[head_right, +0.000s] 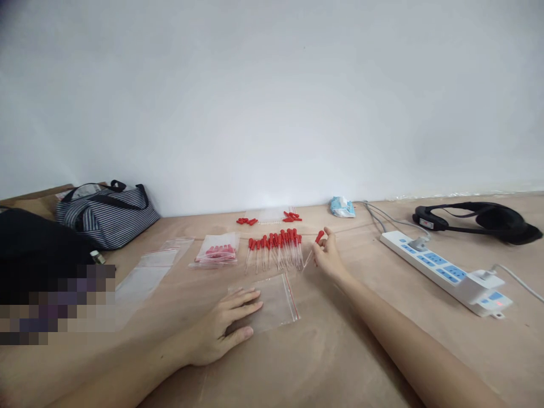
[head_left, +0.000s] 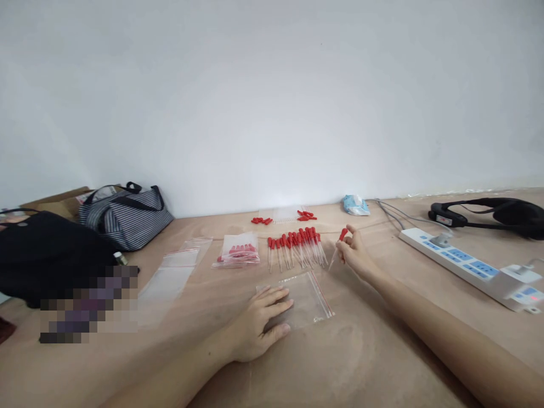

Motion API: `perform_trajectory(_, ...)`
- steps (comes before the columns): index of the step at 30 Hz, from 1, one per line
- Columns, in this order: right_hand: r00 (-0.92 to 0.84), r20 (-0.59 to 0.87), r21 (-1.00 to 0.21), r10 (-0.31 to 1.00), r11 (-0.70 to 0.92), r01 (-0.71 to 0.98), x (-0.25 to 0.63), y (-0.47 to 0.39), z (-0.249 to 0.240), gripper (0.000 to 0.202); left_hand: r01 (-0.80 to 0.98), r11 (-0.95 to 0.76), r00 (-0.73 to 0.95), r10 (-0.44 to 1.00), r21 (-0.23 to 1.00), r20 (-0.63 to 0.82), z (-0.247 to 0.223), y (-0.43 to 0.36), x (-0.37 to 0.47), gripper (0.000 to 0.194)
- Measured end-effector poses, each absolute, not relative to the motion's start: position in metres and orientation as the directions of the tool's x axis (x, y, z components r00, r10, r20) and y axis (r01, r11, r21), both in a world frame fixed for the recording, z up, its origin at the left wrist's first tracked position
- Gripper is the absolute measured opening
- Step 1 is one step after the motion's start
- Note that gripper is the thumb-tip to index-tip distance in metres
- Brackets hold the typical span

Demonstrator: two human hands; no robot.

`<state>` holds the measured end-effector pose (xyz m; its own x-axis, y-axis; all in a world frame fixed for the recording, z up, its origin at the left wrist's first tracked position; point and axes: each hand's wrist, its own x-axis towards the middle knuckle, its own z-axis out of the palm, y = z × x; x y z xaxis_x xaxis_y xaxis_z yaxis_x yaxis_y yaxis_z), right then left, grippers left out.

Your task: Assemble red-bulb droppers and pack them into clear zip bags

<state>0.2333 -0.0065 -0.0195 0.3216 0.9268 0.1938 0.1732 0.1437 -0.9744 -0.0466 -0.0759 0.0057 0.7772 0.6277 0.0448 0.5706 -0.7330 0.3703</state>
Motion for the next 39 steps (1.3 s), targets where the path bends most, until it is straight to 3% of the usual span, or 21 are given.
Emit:
perform_trajectory(8,0.189,0.204,-0.978,0.961,0.209,-0.002,0.198,-0.042,-0.031,0.062,0.594,-0.68,0.727,0.682,0.43,0.075,-0.001,-0.075,-0.048,0.048)
perform_trajectory(15,0.229,0.242,-0.966,0.943,0.256,-0.033,0.202,-0.038,-0.035,0.054,0.605,-0.67,0.719,0.692,0.43,0.067,0.0,-0.075,-0.048,0.05)
perform_trajectory(21,0.174,0.123,-0.983,0.977,0.144,-0.113,0.2,-0.044,-0.032,0.057,0.593,-0.669,0.724,0.686,0.448,0.067,-0.002,-0.075,-0.049,0.051)
perform_trajectory(25,0.011,0.065,-0.977,0.998,0.066,-0.202,0.195,-0.052,-0.033,0.053,0.572,-0.679,0.728,0.679,0.461,0.097,-0.003,-0.075,-0.049,0.057)
perform_trajectory(28,-0.117,0.076,-0.986,0.99,0.057,-0.155,0.196,-0.055,-0.032,0.048,0.578,-0.675,0.725,0.683,0.458,0.093,-0.003,-0.075,-0.048,0.059)
perform_trajectory(33,-0.319,0.032,-0.995,0.947,0.06,0.077,0.205,-0.057,-0.026,0.038,0.588,-0.669,0.721,0.688,0.454,0.08,-0.002,-0.075,-0.047,0.058)
perform_trajectory(39,-0.385,-0.034,-0.984,0.922,0.036,0.172,0.204,-0.059,-0.025,0.038,0.575,-0.688,0.731,0.675,0.442,0.1,-0.002,-0.075,-0.046,0.059)
